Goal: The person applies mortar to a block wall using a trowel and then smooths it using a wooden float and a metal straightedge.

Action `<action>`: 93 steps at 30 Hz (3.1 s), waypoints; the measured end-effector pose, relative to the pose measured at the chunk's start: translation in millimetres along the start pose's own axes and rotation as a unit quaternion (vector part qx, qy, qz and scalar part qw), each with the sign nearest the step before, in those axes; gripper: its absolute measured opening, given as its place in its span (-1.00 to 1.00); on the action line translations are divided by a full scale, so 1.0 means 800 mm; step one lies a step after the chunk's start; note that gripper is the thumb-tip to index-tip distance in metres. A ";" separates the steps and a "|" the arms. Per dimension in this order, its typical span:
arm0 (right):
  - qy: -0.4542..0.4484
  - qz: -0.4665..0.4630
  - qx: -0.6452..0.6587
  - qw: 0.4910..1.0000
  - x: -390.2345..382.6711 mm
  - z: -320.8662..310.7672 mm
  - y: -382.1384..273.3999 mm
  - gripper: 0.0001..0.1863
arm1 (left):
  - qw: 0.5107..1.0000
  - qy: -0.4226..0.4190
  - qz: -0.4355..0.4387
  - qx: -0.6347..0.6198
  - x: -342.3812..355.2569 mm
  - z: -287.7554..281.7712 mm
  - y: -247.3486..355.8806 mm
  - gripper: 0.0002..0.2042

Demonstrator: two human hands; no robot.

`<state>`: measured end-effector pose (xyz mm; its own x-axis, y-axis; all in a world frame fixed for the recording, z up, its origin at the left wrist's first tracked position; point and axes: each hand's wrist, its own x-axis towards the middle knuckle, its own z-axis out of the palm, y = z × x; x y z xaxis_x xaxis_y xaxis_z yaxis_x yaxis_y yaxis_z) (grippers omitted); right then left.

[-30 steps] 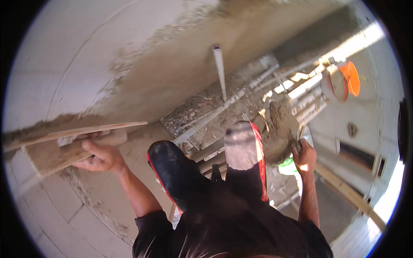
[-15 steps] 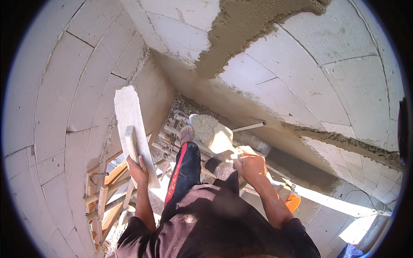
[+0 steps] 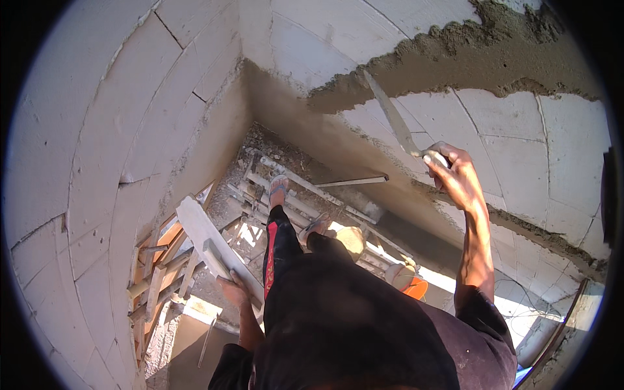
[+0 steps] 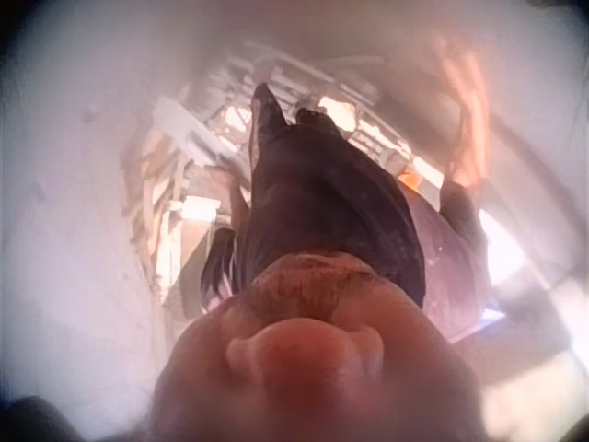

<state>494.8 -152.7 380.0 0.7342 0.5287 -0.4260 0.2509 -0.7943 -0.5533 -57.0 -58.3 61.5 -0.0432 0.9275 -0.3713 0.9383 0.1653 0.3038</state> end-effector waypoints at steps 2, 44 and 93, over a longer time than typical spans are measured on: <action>0.109 0.044 -0.096 0.988 -0.022 0.022 0.012 -0.76 | 0.999 -0.035 -0.014 0.016 0.004 -0.002 0.000 -0.46; 0.253 -0.042 0.231 0.938 -0.030 0.067 0.213 -0.77 | 0.884 -0.026 0.395 -0.248 0.079 0.074 0.355 -0.45; 0.411 -0.121 0.578 0.695 0.064 0.562 0.561 -0.87 | 0.559 0.173 0.669 -0.459 0.116 0.439 0.698 -0.59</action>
<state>360.8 -347.4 -211.8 0.9902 -0.1213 0.0688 0.1036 0.3099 -0.9451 583.0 2.1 -111.3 0.2738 0.4106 0.8697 -0.3530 -0.7983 0.4880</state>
